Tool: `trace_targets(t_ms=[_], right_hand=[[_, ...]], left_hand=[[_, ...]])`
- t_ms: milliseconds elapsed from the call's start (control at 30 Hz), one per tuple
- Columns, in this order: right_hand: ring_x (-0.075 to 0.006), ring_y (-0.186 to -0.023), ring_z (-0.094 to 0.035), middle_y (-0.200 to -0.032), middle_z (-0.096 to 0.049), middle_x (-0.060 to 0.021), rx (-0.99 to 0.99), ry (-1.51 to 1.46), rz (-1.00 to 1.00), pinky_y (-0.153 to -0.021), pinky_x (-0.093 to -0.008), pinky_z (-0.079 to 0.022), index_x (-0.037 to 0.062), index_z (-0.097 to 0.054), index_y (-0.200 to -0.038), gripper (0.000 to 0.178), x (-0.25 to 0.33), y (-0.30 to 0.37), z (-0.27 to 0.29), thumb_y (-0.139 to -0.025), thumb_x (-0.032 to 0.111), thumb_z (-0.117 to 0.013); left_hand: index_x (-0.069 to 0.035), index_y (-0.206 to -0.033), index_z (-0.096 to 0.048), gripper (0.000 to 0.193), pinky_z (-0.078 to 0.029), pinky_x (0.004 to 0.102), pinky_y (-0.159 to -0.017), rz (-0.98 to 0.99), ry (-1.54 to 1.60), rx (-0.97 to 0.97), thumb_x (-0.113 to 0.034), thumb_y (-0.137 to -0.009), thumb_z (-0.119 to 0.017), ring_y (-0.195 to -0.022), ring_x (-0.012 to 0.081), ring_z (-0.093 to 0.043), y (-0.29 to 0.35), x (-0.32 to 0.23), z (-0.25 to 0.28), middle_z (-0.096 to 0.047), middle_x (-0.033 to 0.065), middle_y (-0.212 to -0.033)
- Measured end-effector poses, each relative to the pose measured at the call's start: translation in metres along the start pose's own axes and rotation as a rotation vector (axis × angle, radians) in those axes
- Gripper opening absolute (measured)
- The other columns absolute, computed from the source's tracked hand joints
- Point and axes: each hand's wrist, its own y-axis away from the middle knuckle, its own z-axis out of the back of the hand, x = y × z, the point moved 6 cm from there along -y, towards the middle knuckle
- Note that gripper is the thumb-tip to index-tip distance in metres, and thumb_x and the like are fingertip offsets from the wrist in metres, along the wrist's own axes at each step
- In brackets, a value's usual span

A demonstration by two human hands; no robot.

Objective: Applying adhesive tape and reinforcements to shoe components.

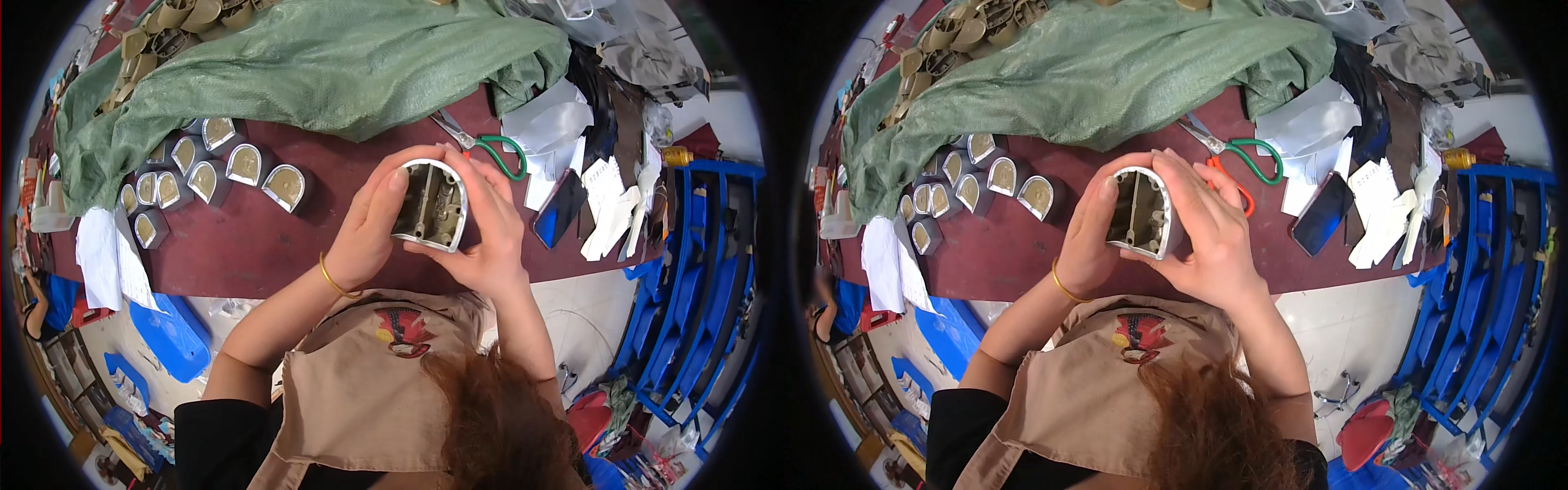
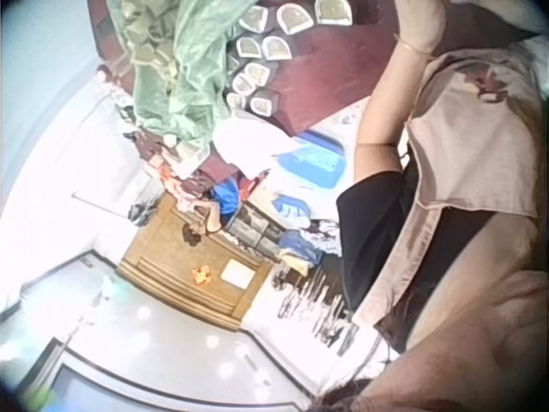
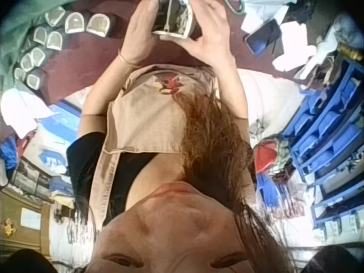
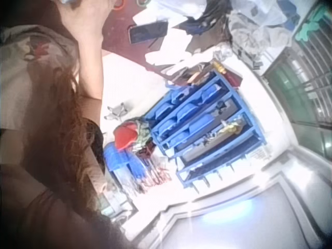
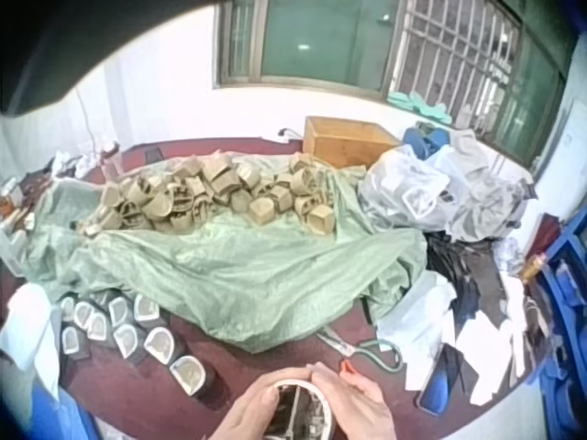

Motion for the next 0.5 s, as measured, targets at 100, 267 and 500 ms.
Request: trace_targets(t_ms=[100,267,500], right_hand=[[-0.0274,-0.111,-0.057,-0.125,-0.058,-0.0155,0.002,0.062,0.041,-0.094,-0.0358,-0.047,-0.0017,-0.048,-0.132,0.089,-0.002,0.005,-0.007,-0.056,0.020,-0.089],[-0.0281,-0.112,-0.056,-0.123,-0.060,-0.0128,-0.047,-0.136,-0.195,-0.098,-0.0379,-0.042,-0.0014,-0.048,-0.132,0.090,-0.018,0.013,-0.008,-0.054,0.019,-0.089],[-0.0279,-0.120,-0.052,-0.122,-0.059,-0.0134,0.074,0.300,-0.011,-0.101,-0.0464,-0.034,-0.0002,-0.052,-0.126,0.075,-0.004,-0.003,0.004,-0.062,0.023,-0.084]], left_hand=[[-0.001,-0.128,-0.051,0.049,-0.045,0.0270,-0.091,0.071,0.031,-0.102,-0.039,-0.103,-0.033,-0.102,0.0107,-0.057,0.004,0.009,0.003,-0.059,0.0061,-0.117],[0.001,-0.133,-0.047,0.059,-0.041,0.0299,-0.100,0.086,-0.062,-0.072,-0.045,-0.103,-0.023,-0.115,0.0164,-0.053,0.002,0.015,0.004,-0.057,0.0084,-0.124],[-0.001,-0.140,-0.028,0.055,-0.038,0.0332,-0.101,0.059,0.024,-0.028,-0.018,-0.094,-0.054,-0.118,0.0182,-0.047,-0.001,0.020,0.027,-0.045,0.0131,-0.132]])
